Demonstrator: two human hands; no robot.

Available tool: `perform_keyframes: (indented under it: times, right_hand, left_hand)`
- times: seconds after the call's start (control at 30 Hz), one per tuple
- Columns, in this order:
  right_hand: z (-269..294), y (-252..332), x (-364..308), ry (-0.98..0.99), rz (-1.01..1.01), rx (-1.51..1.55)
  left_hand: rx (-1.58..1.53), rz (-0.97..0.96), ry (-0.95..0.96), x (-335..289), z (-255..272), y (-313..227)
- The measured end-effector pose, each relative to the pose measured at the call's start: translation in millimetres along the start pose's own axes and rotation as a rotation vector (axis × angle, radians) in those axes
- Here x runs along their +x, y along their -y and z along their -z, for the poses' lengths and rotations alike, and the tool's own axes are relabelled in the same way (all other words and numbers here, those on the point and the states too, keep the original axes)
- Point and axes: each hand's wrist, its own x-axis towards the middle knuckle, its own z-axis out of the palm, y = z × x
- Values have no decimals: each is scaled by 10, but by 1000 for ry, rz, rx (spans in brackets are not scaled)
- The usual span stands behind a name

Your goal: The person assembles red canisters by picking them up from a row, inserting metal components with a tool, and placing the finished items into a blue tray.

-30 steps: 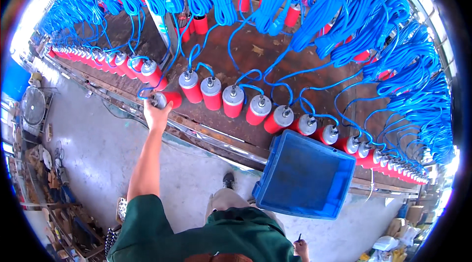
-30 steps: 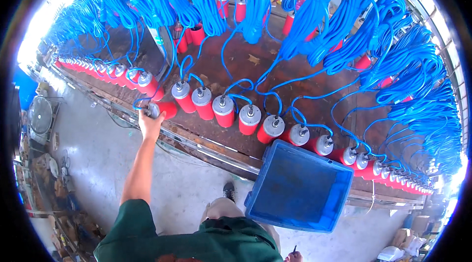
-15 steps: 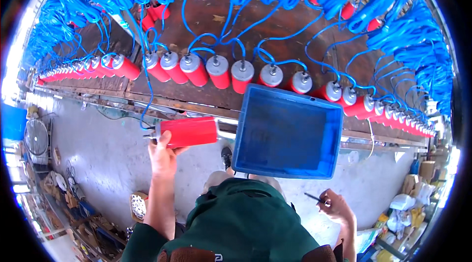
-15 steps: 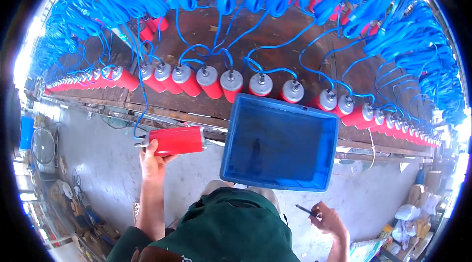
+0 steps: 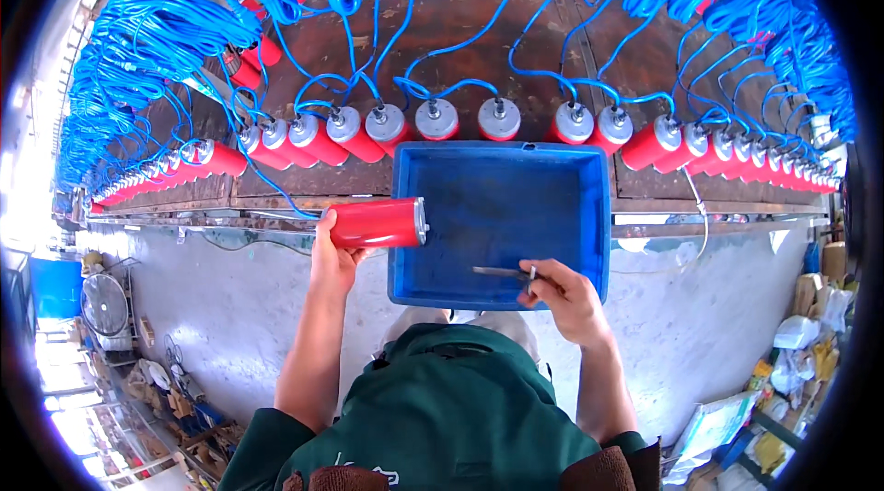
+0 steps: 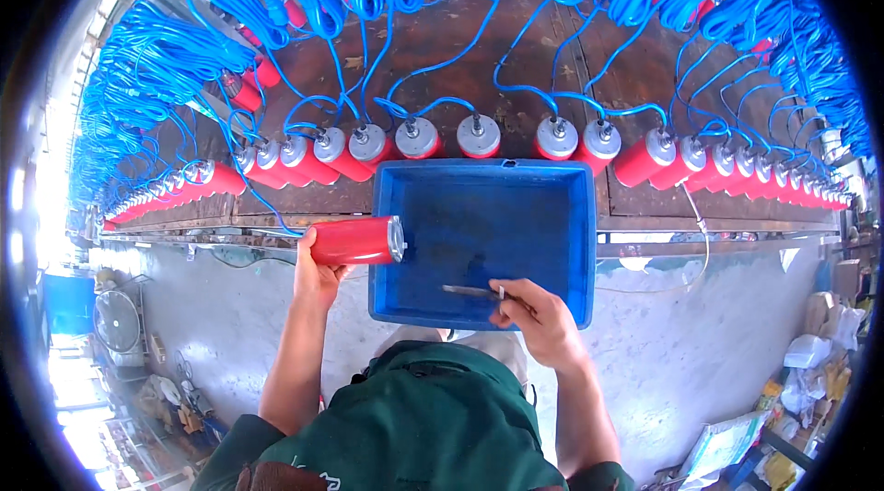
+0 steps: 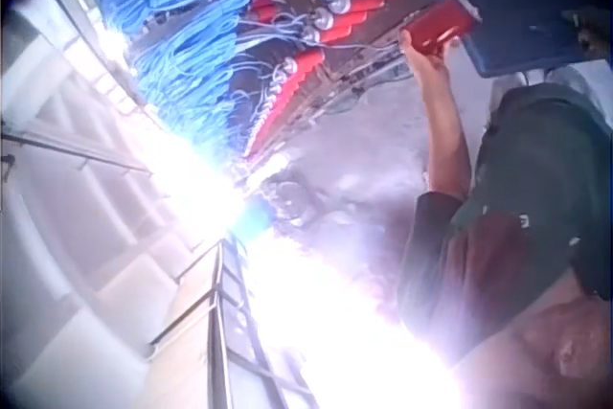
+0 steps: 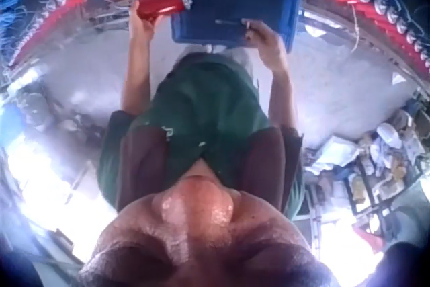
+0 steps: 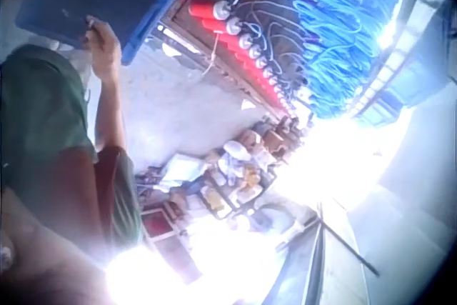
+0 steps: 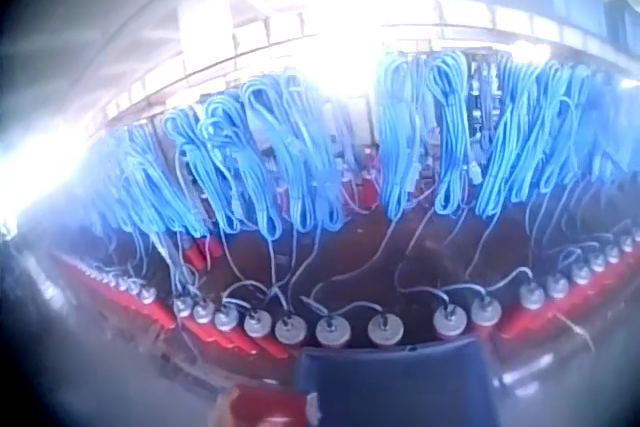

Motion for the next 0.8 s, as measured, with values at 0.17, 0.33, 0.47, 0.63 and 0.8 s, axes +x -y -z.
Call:
perform_keyframes:
  times: [0.17,0.33,0.47,0.63,0.8]
  right_hand:
    - [-165,-79,397,-46,51,97]
    - [-365,-43,599,-107,161,52]
    - [-581,-100,567,-169,125,82]
    - [-669,-156,617,-151,149,36]
    - [-610,-126,681,-103,183,-66]
  left_hand:
    - [0,92,130,35,-99,13]
    - [38,97,232,135,39,57]
    - [30,96,231,103,-7,66]
    - [36,68,276,73,-22,49]
    - [35,81,306,122,39,46]
